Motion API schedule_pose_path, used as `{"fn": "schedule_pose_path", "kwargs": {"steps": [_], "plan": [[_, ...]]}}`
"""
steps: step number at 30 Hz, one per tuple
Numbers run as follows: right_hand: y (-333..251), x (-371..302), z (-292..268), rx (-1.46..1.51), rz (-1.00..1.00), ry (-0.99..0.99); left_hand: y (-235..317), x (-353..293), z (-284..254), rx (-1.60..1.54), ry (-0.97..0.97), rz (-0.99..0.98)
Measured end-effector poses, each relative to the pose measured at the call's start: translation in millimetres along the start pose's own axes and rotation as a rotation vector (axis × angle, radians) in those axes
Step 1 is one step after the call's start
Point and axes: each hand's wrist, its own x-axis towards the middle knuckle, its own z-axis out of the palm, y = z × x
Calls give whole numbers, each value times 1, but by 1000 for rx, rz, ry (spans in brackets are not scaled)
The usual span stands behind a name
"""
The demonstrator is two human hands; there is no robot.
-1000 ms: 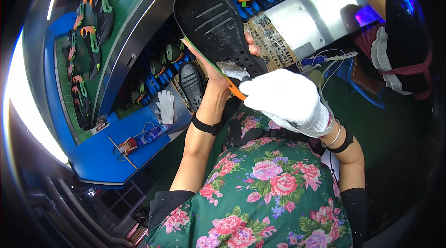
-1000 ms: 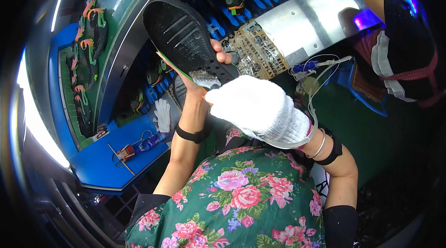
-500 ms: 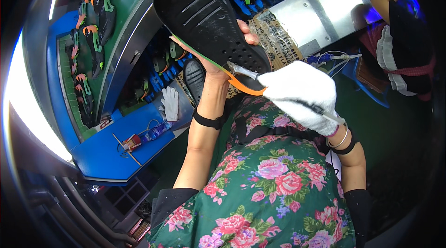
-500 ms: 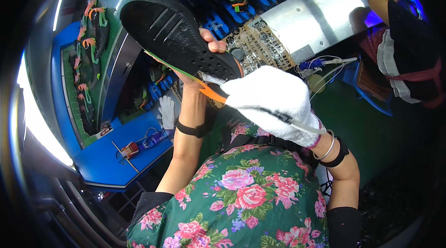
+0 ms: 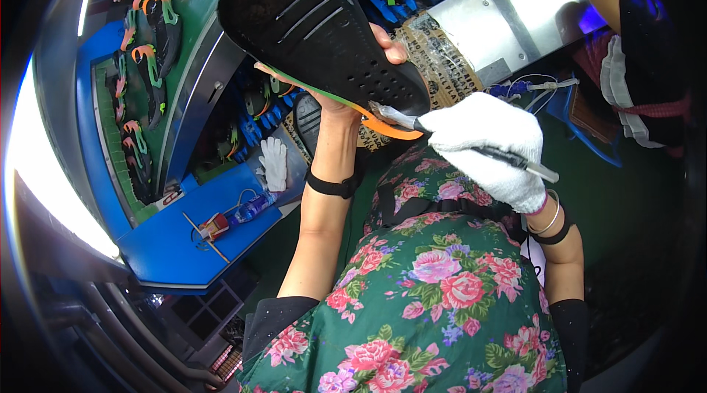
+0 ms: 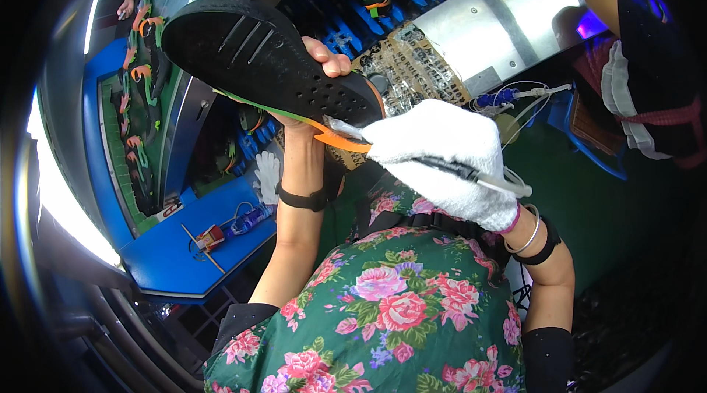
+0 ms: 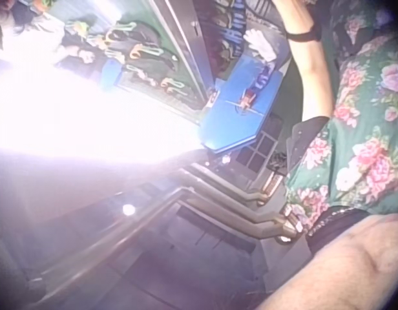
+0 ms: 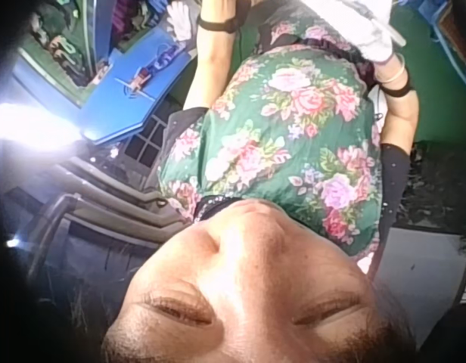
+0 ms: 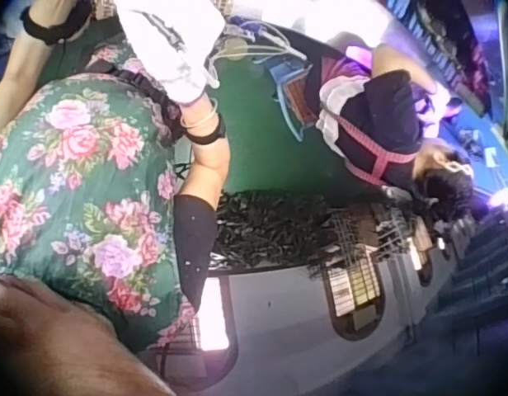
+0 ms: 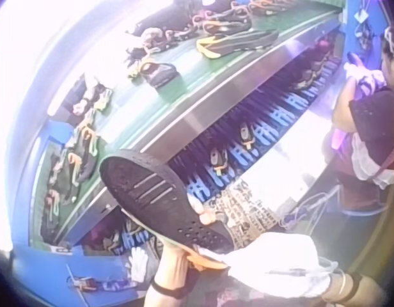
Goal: Apply adhesive or primer to shoe outsoles using a brush.
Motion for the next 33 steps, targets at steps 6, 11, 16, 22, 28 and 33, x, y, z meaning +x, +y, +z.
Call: {"fn": "schedule_pose_path", "kwargs": {"steps": [6,11,16,22,28,33], "plan": [[-3,0,-3,-35,21,-2,-1,2,-3,64,-10,17],[-9,-2,3,-89,-86,-56,-1,5,-17,21,-39,-25],[-18,3,13,-53,-103,-18,3,-3,-29,36,54,-116],[-8,-6,8,-49,-16,105,6,-6,-26,35,45,-88],[-11,-8,8,-200,-34,2,7,-6,-23,22,31,-123],[-3,-12,9,300,281,82,6,-4,-23,0,-47,-169]]}}
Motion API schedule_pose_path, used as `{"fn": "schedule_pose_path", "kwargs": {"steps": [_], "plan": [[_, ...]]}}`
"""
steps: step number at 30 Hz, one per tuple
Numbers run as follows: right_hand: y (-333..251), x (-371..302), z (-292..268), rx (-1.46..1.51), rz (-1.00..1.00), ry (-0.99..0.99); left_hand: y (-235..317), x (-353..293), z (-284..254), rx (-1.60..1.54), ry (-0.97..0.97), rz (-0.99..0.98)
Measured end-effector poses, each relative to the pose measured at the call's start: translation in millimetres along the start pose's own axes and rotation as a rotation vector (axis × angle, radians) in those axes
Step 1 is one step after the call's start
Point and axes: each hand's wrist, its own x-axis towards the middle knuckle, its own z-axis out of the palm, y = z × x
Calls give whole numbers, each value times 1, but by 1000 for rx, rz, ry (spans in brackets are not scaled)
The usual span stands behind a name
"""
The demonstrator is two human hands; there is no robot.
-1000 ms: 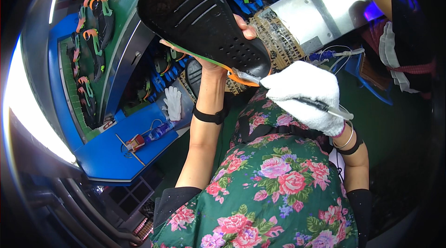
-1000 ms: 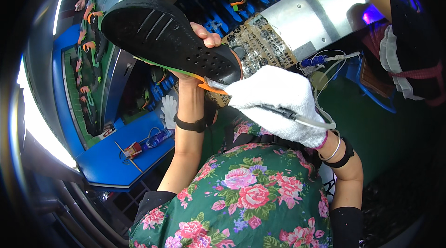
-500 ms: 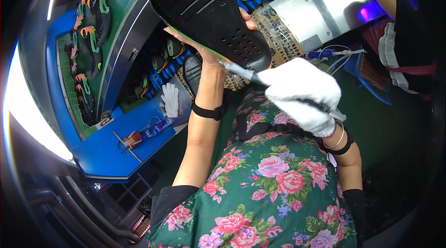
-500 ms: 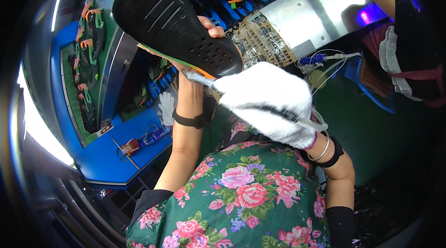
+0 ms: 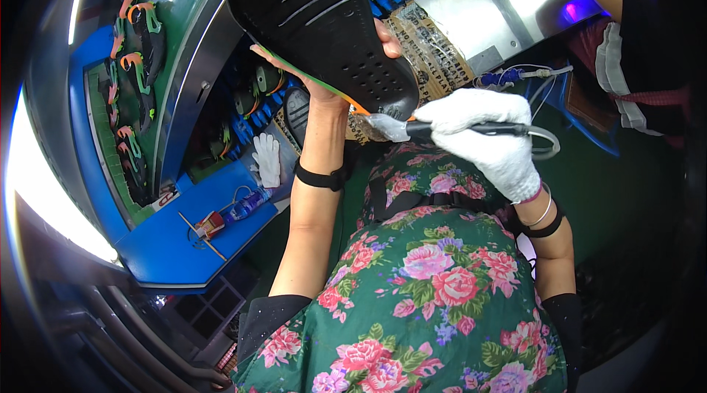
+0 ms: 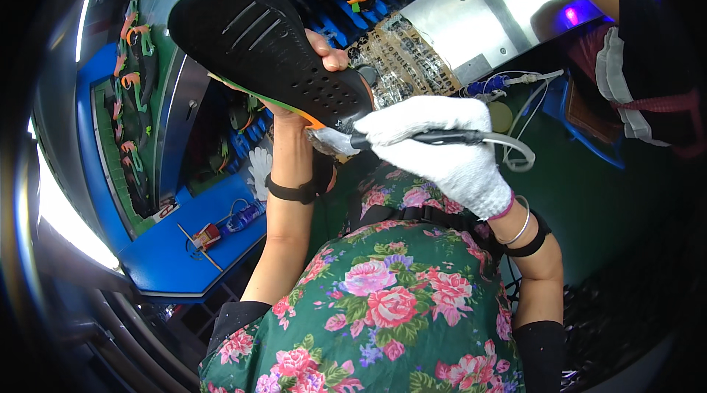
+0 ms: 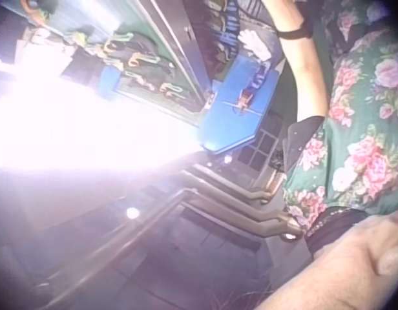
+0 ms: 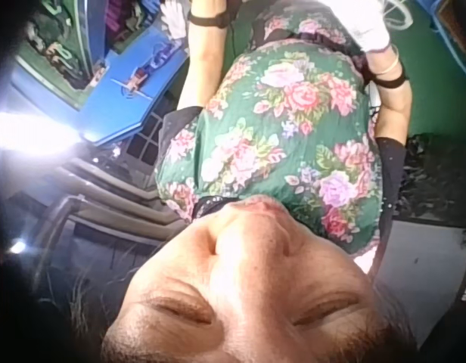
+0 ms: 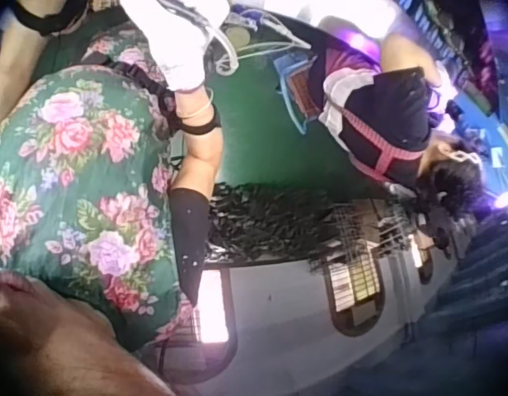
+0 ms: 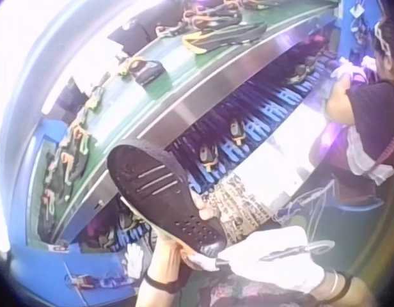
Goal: Apply adhesive or primer to shoe outsoles using a brush.
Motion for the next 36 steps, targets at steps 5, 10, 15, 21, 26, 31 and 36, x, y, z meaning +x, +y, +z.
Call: {"fn": "schedule_pose_path", "kwargs": {"steps": [5,10,15,21,26,31,36], "plan": [[-7,2,-8,-519,-423,-123,-4,3,5,0,-76,-25],[-5,4,-8,-263,-343,-310,-8,4,4,-66,91,-129],[-13,10,-20,-417,-427,-289,-11,6,1,-123,83,-219],[0,0,-4,-689,-516,-374,-19,8,2,-194,58,-311],[-13,14,-16,-422,-455,-518,-19,1,8,-106,89,-389],[5,-4,-11,-743,-542,-634,-17,5,13,163,194,-656],[-2,18,-21,-468,-506,-641,-18,2,21,219,304,-678]]}}
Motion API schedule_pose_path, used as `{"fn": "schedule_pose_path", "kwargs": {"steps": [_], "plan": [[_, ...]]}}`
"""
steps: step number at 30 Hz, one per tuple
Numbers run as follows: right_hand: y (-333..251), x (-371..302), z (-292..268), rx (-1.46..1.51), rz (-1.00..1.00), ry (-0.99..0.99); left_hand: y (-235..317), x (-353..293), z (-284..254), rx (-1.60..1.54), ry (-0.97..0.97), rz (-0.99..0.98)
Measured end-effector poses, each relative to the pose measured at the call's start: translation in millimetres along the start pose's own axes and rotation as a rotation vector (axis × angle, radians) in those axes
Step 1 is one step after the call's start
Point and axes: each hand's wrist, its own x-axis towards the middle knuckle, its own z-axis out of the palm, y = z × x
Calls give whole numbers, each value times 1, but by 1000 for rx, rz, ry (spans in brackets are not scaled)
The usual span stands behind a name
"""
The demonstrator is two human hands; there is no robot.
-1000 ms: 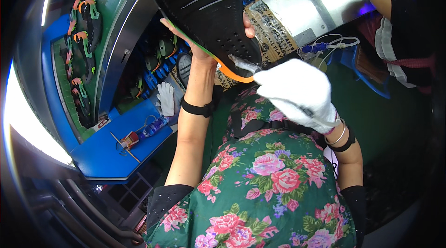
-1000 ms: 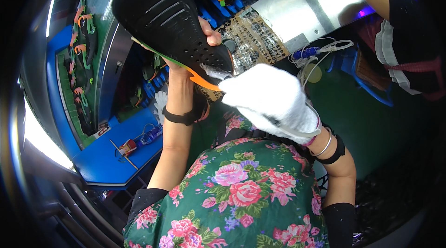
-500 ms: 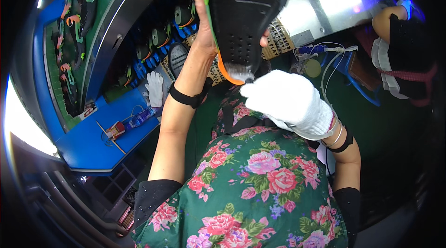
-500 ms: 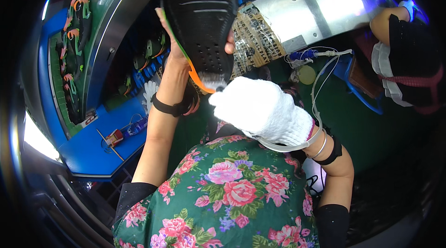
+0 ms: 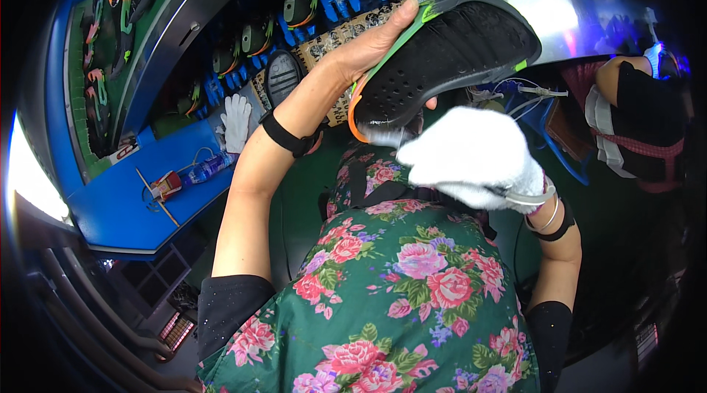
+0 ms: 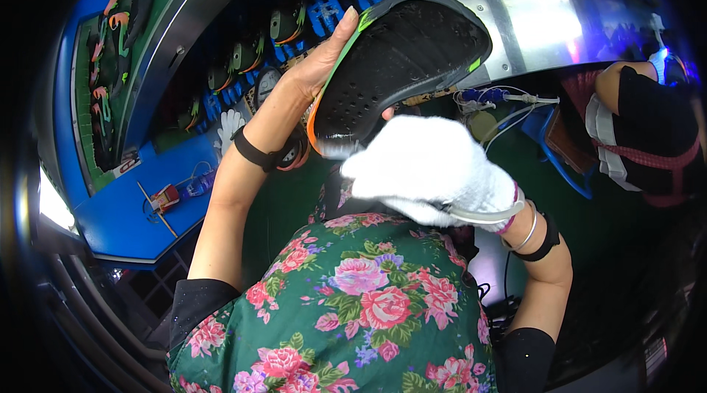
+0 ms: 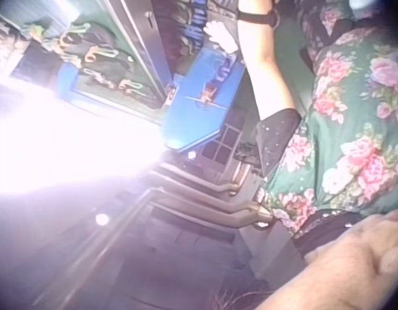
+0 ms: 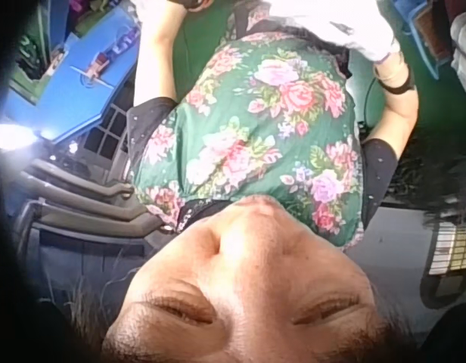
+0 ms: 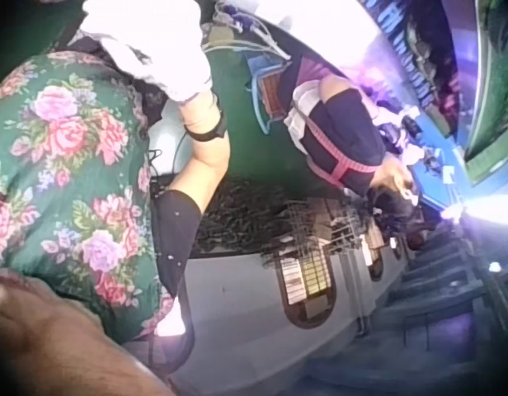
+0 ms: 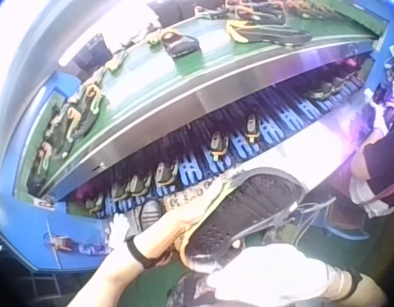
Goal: Apply adhesive or primer to shoe outsoles using a brush.
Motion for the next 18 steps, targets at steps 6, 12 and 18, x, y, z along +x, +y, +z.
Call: {"fn": "schedule_pose_path", "kwargs": {"steps": [6,12,18], "plan": [[3,-5,-1,417,249,130,-16,0,-15,-329,-98,55],[-2,1,-14,285,442,652,-64,-9,-13,-744,-119,268],[1,7,-28,-214,260,418,-87,-22,-2,-246,228,267]]}}
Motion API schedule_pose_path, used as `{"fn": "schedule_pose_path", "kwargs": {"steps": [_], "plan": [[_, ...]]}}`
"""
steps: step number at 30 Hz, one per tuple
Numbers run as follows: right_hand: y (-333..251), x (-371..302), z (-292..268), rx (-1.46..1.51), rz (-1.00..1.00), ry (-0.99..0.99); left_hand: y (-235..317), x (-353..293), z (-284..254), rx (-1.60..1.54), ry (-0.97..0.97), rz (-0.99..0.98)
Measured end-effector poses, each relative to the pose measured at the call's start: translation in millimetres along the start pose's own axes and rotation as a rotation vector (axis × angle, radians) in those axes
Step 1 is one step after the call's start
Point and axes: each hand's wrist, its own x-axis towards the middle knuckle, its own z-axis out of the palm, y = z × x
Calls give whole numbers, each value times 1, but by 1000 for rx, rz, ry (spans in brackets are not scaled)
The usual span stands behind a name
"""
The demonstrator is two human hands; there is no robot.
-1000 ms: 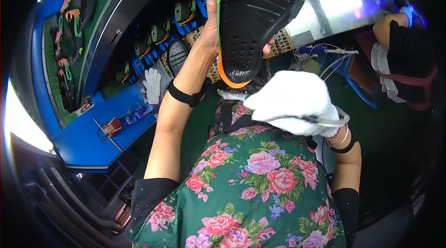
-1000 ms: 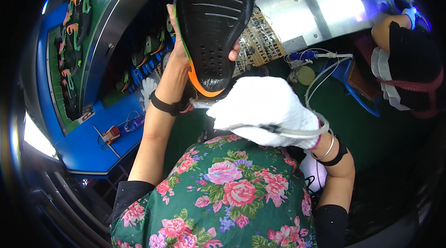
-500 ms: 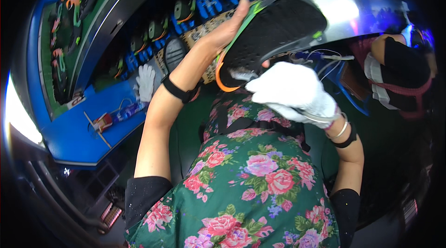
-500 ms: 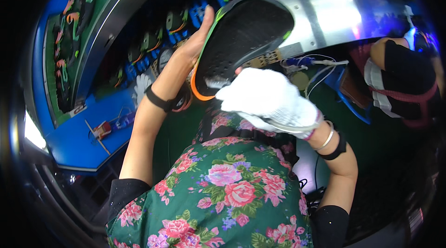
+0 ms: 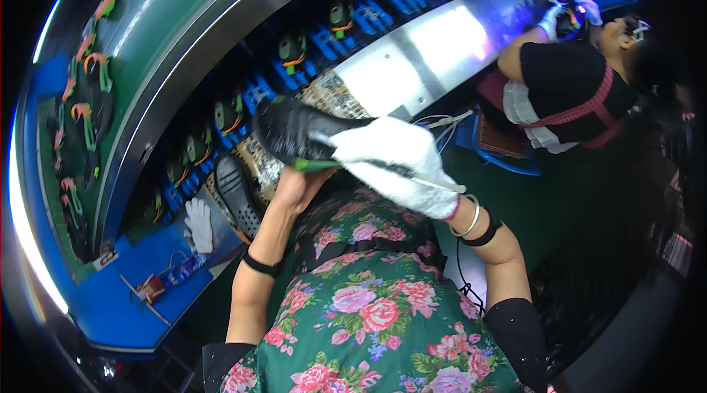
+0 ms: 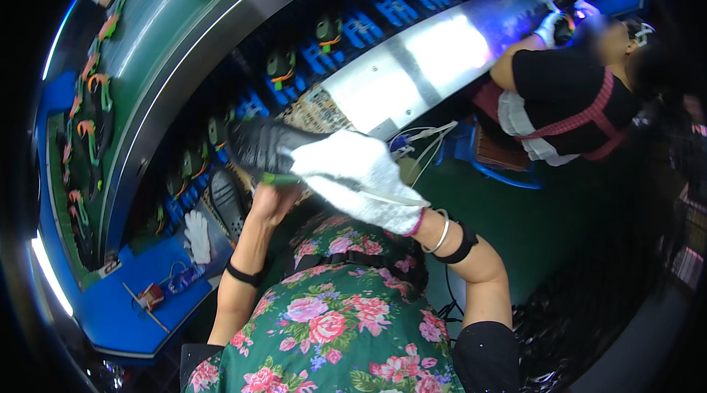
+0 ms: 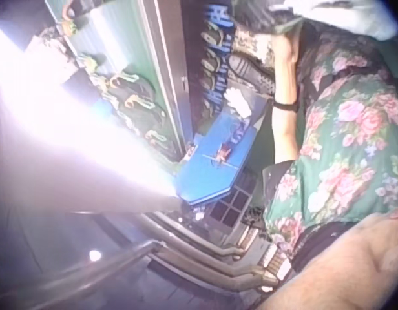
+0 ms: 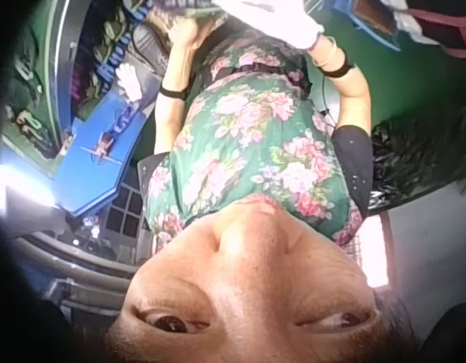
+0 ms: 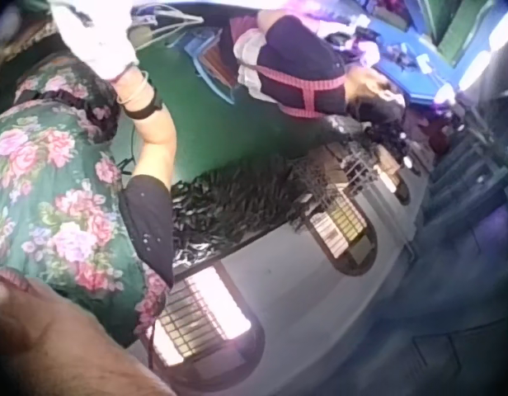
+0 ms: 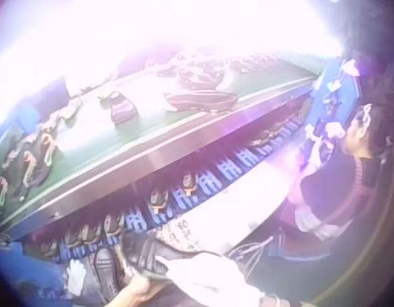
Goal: Apply adhesive or primer to shoe outsoles using a brush.
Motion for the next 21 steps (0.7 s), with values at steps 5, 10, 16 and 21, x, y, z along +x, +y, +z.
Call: {"fn": "schedule_pose_path", "kwargs": {"steps": [5,10,16,21], "plan": [[-15,-5,9,-71,-71,66,-11,-18,-31,-574,129,-118],[-31,1,8,-67,-73,122,13,-10,16,-778,-185,69],[-36,12,-7,-108,-82,147,-3,-2,26,-703,-219,13],[-46,30,-19,-175,-116,109,8,1,75,-797,-220,-67]]}}
